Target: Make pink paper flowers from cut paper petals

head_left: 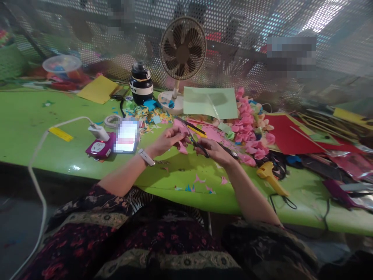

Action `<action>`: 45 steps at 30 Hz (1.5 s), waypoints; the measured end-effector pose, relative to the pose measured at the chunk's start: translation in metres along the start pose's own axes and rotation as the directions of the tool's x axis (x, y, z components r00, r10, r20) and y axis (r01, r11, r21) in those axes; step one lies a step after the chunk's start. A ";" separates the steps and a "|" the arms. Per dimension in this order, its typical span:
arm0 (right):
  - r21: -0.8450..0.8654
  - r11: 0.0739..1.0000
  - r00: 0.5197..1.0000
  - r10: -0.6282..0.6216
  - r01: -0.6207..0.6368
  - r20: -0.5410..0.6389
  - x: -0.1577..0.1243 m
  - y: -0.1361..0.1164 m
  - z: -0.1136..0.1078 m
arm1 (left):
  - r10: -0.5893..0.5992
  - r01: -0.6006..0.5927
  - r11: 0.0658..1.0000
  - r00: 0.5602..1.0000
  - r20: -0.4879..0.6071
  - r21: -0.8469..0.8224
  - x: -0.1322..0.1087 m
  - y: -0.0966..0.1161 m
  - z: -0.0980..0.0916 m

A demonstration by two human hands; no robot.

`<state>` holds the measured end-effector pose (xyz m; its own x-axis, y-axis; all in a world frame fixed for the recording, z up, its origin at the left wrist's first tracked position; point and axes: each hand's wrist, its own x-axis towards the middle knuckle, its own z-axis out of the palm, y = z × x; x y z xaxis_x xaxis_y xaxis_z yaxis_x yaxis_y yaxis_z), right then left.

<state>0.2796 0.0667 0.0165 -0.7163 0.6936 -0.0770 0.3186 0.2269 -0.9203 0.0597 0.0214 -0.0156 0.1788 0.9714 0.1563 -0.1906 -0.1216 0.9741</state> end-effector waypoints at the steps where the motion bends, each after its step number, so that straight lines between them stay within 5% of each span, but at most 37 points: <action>1: -0.003 1.000 1.000 -0.008 0.008 -0.003 0.000 0.000 0.000 | 0.000 0.000 1.000 1.000 -0.006 0.000 0.000 -0.001 0.000; 21: 0.002 0.999 0.993 0.049 -0.049 -0.107 0.004 0.011 -0.001 | -0.025 0.023 0.999 0.996 -0.088 -0.030 0.005 -0.004 -0.008; 35: -0.007 1.000 0.997 0.030 -0.030 -0.075 0.002 0.004 0.000 | -0.077 0.076 0.997 0.997 -0.003 -0.024 0.005 -0.004 -0.009; 45: -0.034 0.998 0.993 0.045 -0.049 -0.111 0.004 0.012 0.000 | -0.096 0.094 0.995 0.991 -0.093 -0.027 0.006 -0.003 -0.009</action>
<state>0.2801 0.0720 0.0048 -0.6278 0.7747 -0.0753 0.3745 0.2158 -0.9018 0.0527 0.0295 -0.0186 0.1062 0.9933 0.0462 -0.1986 -0.0243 0.9798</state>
